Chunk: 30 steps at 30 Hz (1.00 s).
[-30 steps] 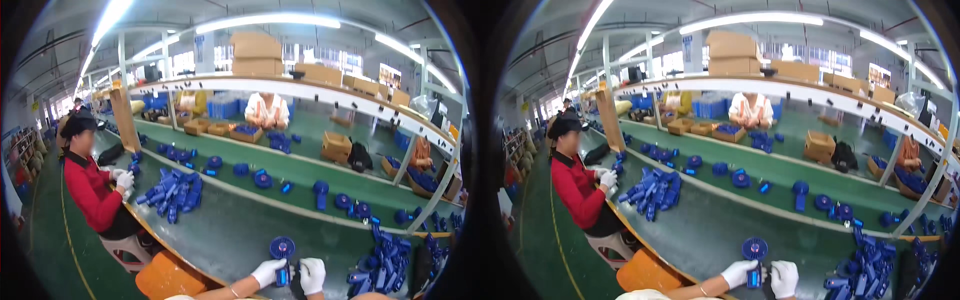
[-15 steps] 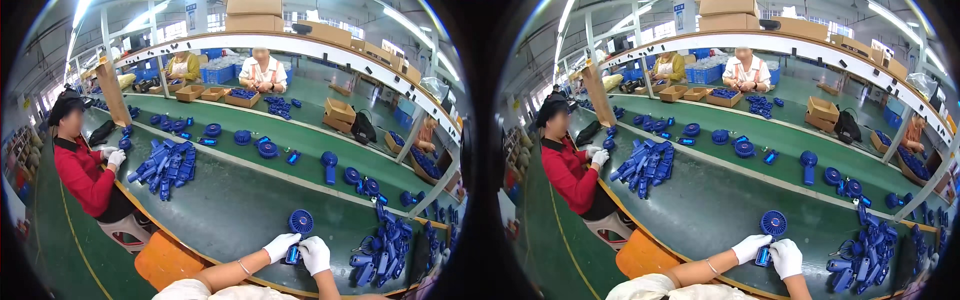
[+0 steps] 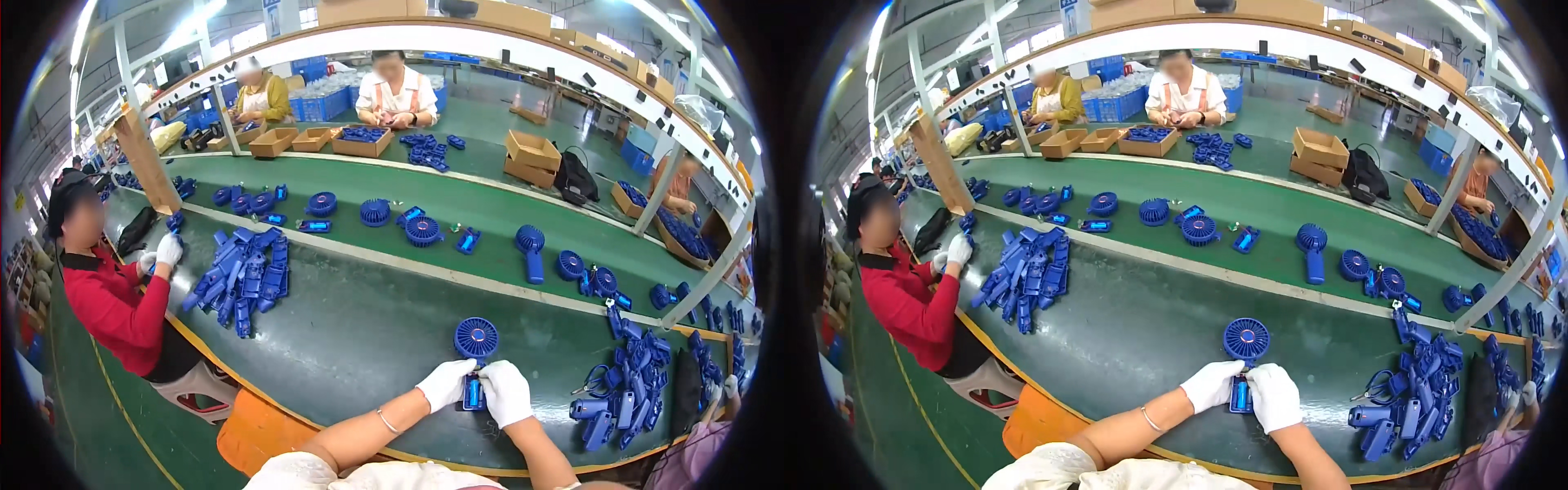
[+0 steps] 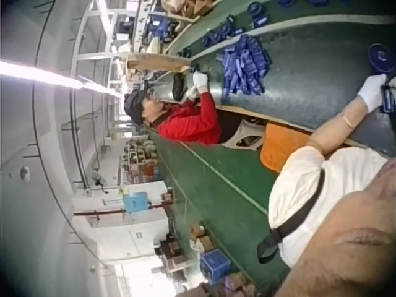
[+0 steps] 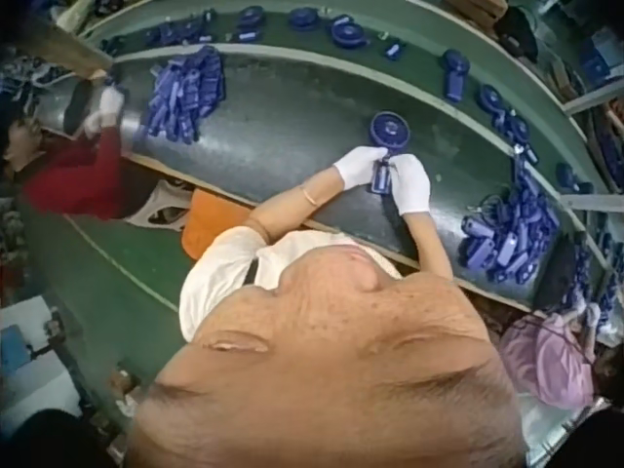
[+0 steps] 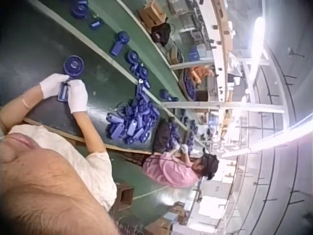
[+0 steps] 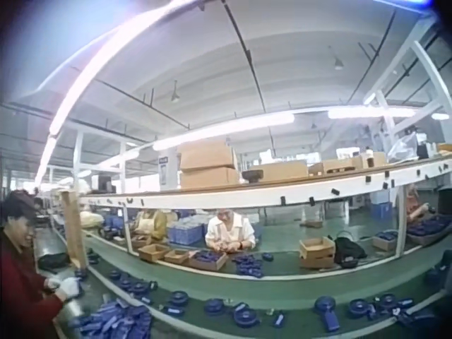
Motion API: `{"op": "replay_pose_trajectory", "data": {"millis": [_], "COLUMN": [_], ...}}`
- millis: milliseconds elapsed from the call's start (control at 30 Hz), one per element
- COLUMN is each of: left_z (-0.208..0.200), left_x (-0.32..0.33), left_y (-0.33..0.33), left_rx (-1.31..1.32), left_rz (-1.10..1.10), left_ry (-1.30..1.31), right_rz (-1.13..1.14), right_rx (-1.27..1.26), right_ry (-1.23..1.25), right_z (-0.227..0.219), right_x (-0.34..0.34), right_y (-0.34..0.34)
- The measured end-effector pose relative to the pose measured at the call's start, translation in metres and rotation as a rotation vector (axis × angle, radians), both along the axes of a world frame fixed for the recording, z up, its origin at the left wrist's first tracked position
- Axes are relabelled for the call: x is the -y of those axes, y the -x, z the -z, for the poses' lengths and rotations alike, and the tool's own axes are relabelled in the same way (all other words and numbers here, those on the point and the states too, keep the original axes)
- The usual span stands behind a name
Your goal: The person assembles portable fans on a conveyor line by placing batteries and wires into the fan bodies and snapping plastic handle covers onto the assemblies by hand.
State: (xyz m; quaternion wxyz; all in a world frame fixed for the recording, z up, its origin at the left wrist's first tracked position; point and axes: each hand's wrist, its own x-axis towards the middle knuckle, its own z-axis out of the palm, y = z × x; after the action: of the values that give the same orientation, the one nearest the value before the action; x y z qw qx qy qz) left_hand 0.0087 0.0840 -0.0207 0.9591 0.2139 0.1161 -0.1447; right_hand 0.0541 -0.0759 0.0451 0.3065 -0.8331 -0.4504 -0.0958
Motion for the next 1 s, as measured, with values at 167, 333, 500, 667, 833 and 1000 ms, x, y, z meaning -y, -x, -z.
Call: {"op": "replay_pose_trajectory", "data": {"millis": [167, 333, 500, 667, 833, 1000], "left_z": [0.014, 0.011, -0.032, -0.032, -0.036, -0.051], "left_x": [-0.003, -0.018, -0.012, -0.005, -0.006, -0.009], "left_y": [-0.011, -0.004, 0.000, 0.012, 0.016, 0.016], "left_rx": [-0.045, -0.049, -0.069, -0.125, -0.114, -0.149], "left_rz": [-0.078, -0.117, 0.006, -0.031, -0.019, 0.051], "left_ry": [0.074, -0.005, -0.065, -0.331, -0.228, -0.272], "right_rz": [-0.079, -0.066, -0.033, -0.156, -0.159, 0.059], "right_rx": [0.038, -0.140, -0.285, -0.044, -0.110, -0.626], "right_ry": [-0.113, -0.078, -0.029, 0.034, -0.088, -0.181], "right_z": [0.005, 0.002, 0.000, -0.004, 0.003, 0.006], "right_x": [-0.014, -0.018, -0.002, -0.001, 0.004, 0.006], "right_y": [-0.017, -0.025, -0.030, -0.020, -0.022, -0.015]}}
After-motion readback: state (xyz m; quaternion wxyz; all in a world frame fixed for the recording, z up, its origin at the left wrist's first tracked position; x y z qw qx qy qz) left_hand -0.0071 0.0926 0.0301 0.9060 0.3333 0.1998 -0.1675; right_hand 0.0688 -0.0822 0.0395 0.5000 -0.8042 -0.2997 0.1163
